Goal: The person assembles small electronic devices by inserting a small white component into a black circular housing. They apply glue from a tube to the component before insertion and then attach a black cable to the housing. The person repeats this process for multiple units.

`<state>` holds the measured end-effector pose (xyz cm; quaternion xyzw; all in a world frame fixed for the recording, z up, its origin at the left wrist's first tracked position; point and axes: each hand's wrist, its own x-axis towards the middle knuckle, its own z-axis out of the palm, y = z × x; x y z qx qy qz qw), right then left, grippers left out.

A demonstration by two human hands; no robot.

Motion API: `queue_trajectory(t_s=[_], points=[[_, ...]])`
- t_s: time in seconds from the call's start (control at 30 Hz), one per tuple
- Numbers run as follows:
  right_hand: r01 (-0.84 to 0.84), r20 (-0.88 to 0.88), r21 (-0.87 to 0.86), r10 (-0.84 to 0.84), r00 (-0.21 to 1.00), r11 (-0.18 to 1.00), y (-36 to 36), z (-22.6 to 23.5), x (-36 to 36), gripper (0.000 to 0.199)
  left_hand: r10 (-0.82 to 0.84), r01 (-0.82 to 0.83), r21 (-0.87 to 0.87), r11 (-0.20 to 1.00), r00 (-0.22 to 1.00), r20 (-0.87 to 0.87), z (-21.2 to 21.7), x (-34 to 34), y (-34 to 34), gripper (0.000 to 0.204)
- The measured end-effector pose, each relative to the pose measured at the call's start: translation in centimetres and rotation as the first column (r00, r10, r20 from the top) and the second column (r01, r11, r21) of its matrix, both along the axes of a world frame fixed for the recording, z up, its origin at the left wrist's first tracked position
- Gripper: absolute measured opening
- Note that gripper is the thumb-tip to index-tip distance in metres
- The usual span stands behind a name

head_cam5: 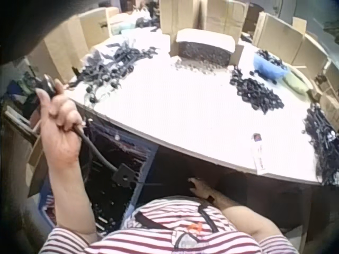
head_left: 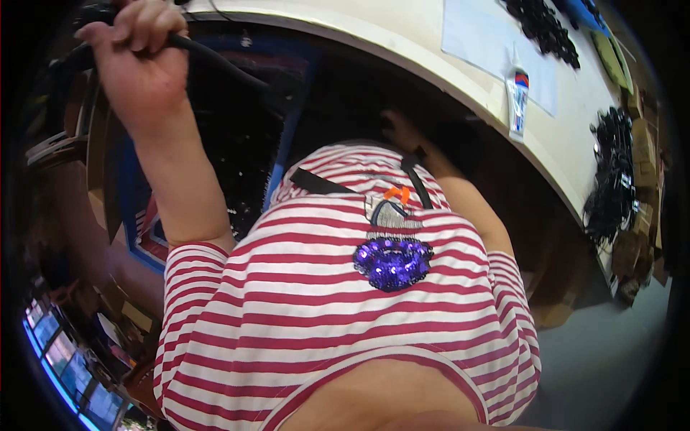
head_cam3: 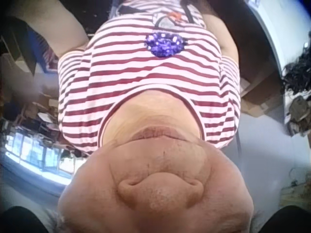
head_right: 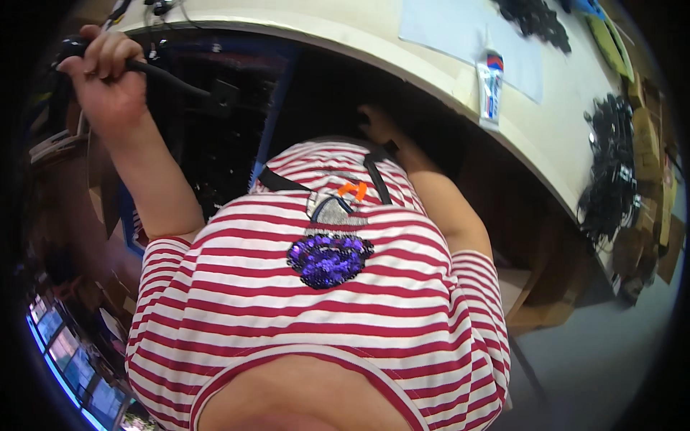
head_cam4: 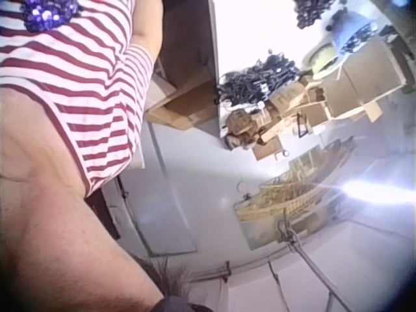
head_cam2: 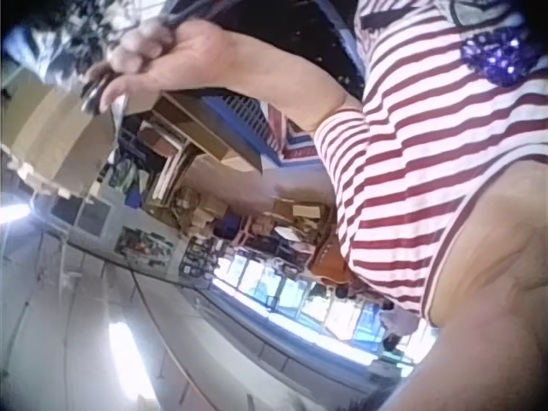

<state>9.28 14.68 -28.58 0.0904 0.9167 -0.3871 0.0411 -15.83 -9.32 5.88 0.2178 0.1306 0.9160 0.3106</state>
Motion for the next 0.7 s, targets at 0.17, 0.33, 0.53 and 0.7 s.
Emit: queue_trajectory(t_s=[0.17,0.33,0.53,0.7], points=[[0.125,0.188,-0.191,-0.089,0.978,0.974,-0.4,2.9,-0.6,0.021,0.189,-0.197,-0.262,0.945,0.981,-0.053,-2.8,2.1,2.2,0.04],[0.16,-0.106,-0.584,-0.27,0.957,0.796,-3.9,16.5,-2.4,0.022,0.069,-0.148,-0.495,0.856,0.982,-0.175,-6.5,7.9,6.0,0.043],[0.1,-0.131,-0.82,-0.354,0.926,0.564,-6.3,24.0,-1.3,0.02,0.024,-0.022,-0.374,0.927,1.0,0.001,-6.5,11.5,11.5,0.042],[0.203,-0.227,-0.559,-0.384,0.895,0.804,-4.8,27.3,2.2,0.017,-0.061,0.033,-0.325,0.945,0.995,-0.078,-4.4,13.0,14.7,0.049]])
